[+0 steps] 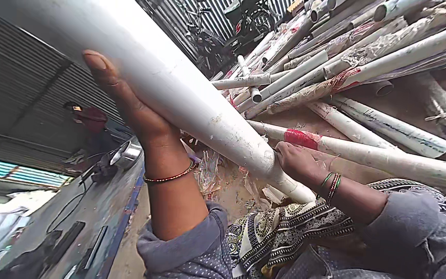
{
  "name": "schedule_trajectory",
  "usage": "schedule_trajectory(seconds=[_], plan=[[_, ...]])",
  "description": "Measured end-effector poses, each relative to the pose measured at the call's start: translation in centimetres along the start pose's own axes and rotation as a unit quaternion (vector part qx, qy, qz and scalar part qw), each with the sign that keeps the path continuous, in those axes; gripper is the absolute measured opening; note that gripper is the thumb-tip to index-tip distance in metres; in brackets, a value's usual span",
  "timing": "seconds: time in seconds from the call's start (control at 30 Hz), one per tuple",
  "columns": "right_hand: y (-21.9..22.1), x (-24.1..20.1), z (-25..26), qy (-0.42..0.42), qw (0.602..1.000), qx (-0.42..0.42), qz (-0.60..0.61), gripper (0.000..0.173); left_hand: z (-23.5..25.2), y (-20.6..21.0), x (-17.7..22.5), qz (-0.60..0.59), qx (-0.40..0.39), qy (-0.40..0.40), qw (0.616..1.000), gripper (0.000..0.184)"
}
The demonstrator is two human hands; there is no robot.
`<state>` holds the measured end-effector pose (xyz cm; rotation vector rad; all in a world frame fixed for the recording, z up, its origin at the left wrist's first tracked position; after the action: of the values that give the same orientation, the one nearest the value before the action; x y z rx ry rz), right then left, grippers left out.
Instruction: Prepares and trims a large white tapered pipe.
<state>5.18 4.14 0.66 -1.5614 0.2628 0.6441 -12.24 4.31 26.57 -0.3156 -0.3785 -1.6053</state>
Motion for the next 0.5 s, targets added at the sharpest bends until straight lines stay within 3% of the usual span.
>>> schedule_trajectory(seconds=[0.07, 0.13, 0.23, 0.33, 0.4, 0.5], plan=[[-1.8, -0.6, -1.0, -0.014, 0.996, -0.053, 0.068, 0.025, 0.4, -1.2, -0.4, -0.031, -0.003, 0.007, 0.999, 0.042], [-3.6, -0.1, -1.6, -0.04, 0.981, -0.053, 0.185, 0.017, 0.5, -2.8, -0.6, -0.025, 0.016, 0.027, 0.999, 0.043], [-4.2, 0.4, -1.5, -0.081, 0.905, -0.035, 0.416, 0.011, 0.7, -4.5, -1.1, -0.03, 0.018, 0.041, 0.999, 0.047], [-1.7, 0.6, -0.5, -0.096, 0.856, -0.114, 0.496, 0.011, 0.9, -4.6, -1.2, -0.023, 0.019, 0.04, 0.999, 0.05], [0.6, 1.6, 0.9, -0.074, 0.864, -0.155, 0.473, 0.009, 1.1, -4.8, -1.5, -0.037, 0.043, 0.02, 0.998, 0.057], [2.1, 4.6, 2.8, 0.047, 0.938, -0.098, 0.331, 0.021, 1.8, -8.4, -3.4, -0.077, -0.002, 0.051, 0.996, 0.061]])
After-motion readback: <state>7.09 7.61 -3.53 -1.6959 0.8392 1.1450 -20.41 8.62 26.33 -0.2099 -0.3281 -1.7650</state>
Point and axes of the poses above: each hand's wrist, its own z-axis towards the middle knuckle, its own y-axis out of the palm, x = y × z, the point moved 6 cm from there along z, towards the middle knuckle, and after that the axes turned 11 degrees about -z, right-handed, at the moved point
